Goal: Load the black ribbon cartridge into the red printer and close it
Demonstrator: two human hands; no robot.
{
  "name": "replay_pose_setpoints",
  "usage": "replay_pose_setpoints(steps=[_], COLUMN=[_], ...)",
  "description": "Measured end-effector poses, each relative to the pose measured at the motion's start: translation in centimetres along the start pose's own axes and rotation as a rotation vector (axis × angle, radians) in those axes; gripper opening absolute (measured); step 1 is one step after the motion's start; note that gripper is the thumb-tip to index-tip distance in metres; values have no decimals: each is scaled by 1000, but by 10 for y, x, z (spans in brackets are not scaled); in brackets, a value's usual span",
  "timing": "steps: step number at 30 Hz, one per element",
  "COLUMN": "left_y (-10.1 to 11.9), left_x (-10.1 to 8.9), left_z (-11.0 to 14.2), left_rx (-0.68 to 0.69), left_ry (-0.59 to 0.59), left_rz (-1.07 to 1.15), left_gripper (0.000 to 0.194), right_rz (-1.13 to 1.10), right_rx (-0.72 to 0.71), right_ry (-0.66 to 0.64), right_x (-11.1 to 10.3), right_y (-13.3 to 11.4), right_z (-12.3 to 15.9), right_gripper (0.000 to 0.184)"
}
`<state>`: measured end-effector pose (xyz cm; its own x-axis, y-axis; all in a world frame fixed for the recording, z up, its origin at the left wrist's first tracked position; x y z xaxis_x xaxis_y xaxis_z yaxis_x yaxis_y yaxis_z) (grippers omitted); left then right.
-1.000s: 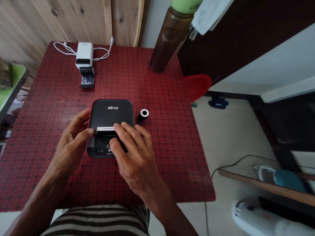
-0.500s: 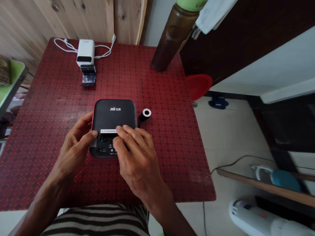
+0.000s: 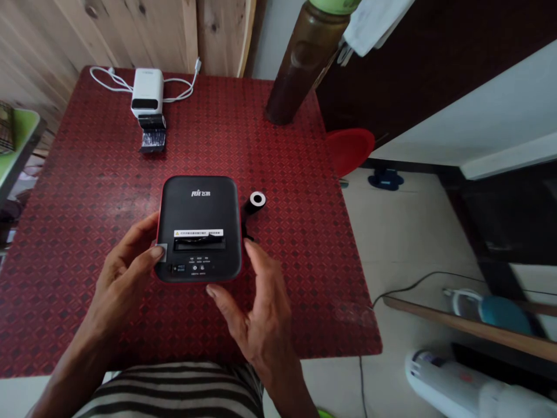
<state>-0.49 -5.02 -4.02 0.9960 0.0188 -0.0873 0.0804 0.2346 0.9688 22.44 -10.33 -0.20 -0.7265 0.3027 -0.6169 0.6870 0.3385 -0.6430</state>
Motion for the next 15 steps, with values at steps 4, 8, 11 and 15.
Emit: replay_pose_setpoints(steps=[4,8,11,15], left_y=[0,-1,-1,1], left_x=[1,1,3,7], left_z=[-2,0,3,6], left_rx=[8,28,11,-25], left_ry=[21,2,-13,-10], left_rz=[-18,-5,16,63], left_gripper=[53,55,55,53], right_rz=[20,35,10,-16], right_rx=[39,45,59,64], right_ry=[26,74,61,55], right_x=[16,21,21,22], right_y=[3,5,8,11], right_z=[16,17,16,16], right_gripper=[70,62,60,58])
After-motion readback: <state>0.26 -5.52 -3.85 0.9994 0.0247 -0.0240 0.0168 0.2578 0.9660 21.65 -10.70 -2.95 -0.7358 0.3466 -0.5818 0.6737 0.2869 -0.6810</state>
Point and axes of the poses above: each hand's wrist, its own z-axis away from the middle knuckle, its own x-axis out of the palm, y = z × x, the point moved 6 cm from there along -z, towards the middle knuckle, and after that the axes turned 10 degrees about -z, right-handed, at the moved point
